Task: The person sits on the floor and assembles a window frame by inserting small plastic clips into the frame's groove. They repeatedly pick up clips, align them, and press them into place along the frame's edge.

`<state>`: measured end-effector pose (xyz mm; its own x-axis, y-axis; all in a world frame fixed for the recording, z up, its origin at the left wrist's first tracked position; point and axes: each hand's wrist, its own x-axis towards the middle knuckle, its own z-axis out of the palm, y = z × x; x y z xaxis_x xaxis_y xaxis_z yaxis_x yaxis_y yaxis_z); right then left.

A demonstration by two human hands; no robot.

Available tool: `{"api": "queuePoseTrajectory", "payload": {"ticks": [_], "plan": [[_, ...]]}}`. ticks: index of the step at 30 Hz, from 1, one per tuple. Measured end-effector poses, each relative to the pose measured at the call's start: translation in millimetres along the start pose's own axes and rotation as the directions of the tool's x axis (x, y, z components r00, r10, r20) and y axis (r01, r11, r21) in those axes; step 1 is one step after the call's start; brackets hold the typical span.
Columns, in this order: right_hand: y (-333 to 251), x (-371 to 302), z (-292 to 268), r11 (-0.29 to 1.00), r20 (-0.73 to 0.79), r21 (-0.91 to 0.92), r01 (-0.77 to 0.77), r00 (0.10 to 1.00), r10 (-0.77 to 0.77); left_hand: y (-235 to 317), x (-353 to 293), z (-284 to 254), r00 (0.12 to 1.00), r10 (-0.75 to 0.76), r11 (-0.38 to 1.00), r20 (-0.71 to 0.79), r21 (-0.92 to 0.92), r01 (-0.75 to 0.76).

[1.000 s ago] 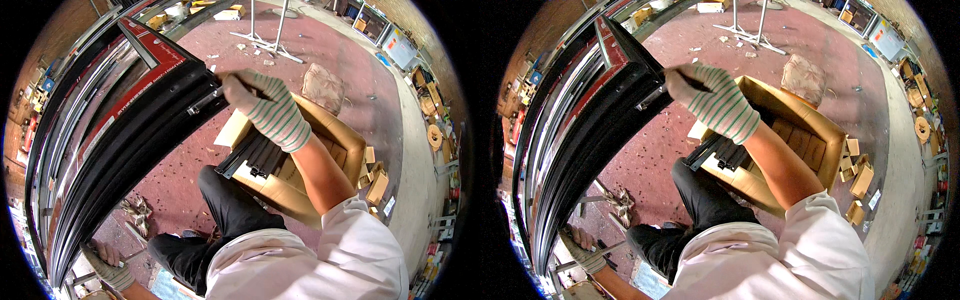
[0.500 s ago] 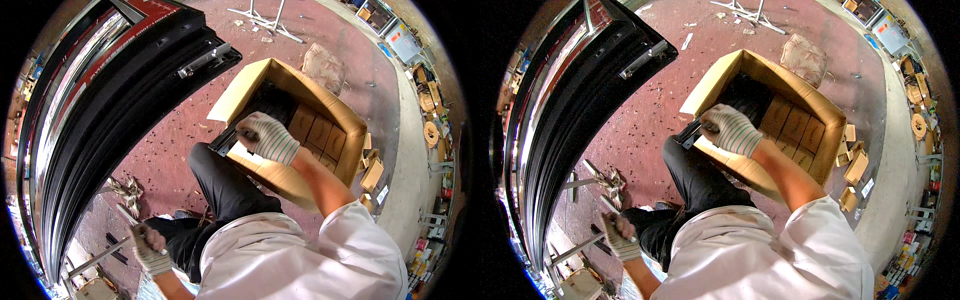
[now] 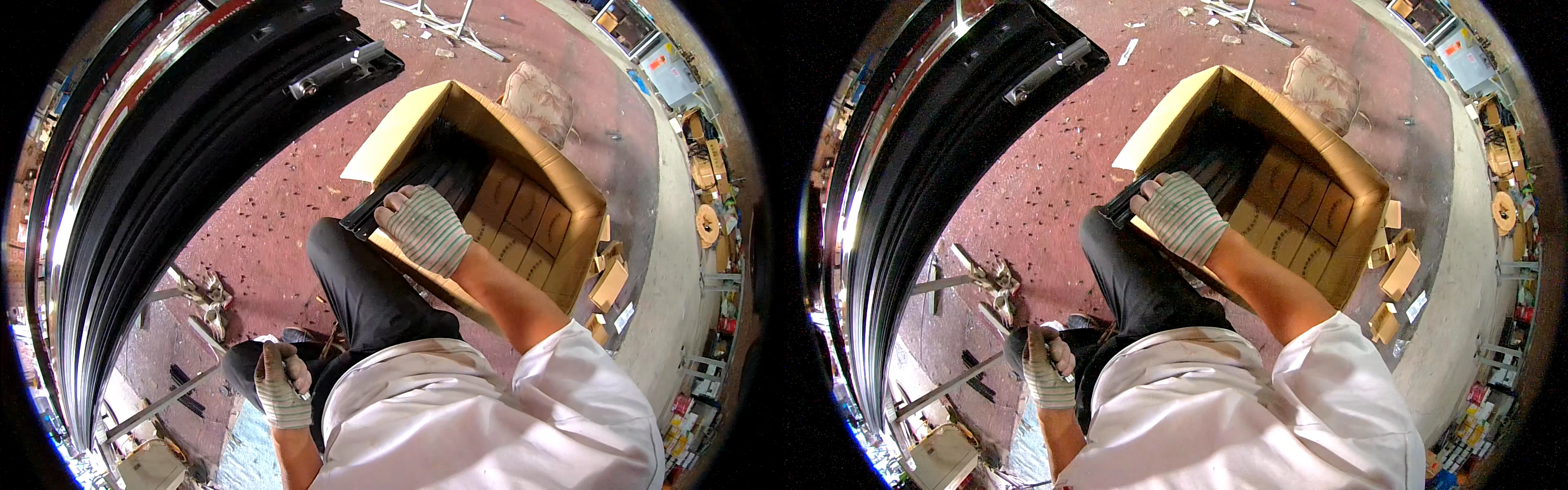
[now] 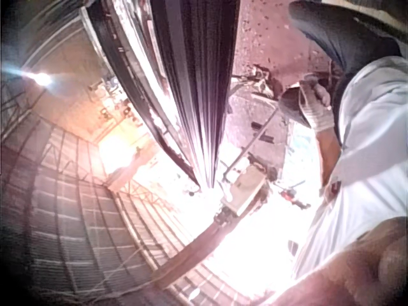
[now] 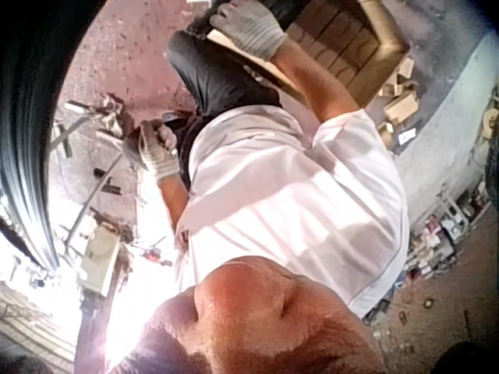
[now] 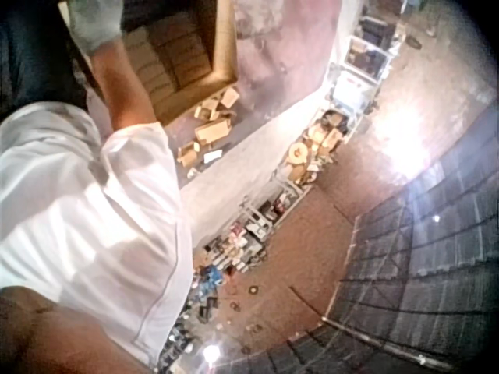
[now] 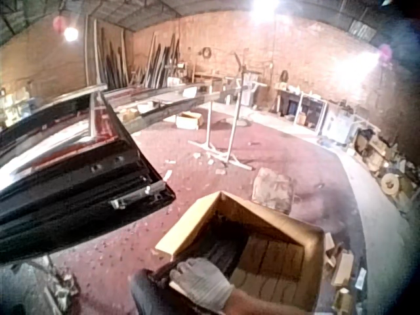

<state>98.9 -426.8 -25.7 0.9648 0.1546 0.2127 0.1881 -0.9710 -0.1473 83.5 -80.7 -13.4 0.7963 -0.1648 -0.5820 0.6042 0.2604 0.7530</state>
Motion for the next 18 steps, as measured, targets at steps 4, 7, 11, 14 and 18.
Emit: {"api": "queuePoseTrajectory", "payload": {"ticks": [4,7,11,14,18], "plan": [[4.2,-3.0,-17.1,0.996,-0.268,0.073,0.043,0.963,-0.022,0.6,-1.8,7.0,1.0,-0.018,1.0,-0.01,0.026,0.018],[14.1,2.3,-53.1,0.991,-0.526,0.129,0.016,0.849,0.055,-0.5,-2.5,9.4,0.999,-0.016,0.999,-0.03,0.044,0.018],[44.7,0.1,-92.8,0.911,-0.768,0.373,-0.177,0.491,0.411,-1.3,-0.8,15.0,1.0,-0.007,0.998,-0.006,0.061,0.008],[65.7,0.3,-115.1,0.862,-0.782,0.462,-0.211,0.361,0.508,-0.1,-0.5,18.7,1.0,-0.013,0.997,-0.014,0.07,0.014],[119.7,-10.6,-75.2,0.86,-0.666,0.366,-0.357,0.545,0.51,-0.5,1.4,23.1,0.999,-0.002,0.998,0.041,0.064,-0.001]]}}
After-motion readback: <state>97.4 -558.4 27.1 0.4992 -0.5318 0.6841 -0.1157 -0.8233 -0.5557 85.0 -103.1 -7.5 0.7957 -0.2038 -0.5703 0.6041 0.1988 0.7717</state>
